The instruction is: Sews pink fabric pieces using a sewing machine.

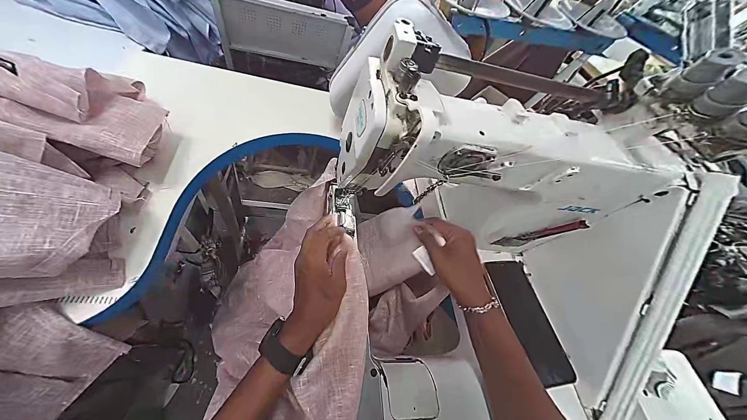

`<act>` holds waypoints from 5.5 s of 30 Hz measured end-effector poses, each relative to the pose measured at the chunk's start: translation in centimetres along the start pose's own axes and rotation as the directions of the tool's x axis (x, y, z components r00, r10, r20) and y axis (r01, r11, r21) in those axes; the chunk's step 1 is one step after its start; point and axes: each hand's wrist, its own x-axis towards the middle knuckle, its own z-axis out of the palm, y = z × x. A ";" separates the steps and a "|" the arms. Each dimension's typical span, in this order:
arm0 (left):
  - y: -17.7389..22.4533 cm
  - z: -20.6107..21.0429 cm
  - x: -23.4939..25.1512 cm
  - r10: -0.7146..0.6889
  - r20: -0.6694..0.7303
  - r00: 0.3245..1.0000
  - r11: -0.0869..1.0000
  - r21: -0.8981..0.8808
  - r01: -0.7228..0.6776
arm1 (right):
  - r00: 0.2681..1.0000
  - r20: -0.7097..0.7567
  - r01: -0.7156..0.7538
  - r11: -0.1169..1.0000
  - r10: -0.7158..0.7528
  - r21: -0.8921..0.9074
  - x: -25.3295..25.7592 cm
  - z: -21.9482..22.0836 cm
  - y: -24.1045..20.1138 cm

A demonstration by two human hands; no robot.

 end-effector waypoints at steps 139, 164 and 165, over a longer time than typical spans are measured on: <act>-1.1 -3.5 -4.4 0.149 0.175 0.973 0.988 0.016 -0.154 | 0.879 0.437 0.444 0.659 -0.190 -0.607 -10.4 3.8 -15.4; -0.9 -2.1 -2.4 0.104 0.058 0.993 0.988 0.110 -0.110 | 0.795 0.030 0.465 0.576 -0.606 -0.672 -7.4 6.6 -6.6; -0.9 -2.5 -3.0 0.121 0.067 0.990 0.985 0.117 -0.128 | 0.865 0.030 0.381 0.616 -0.501 -0.690 -8.4 6.4 -6.1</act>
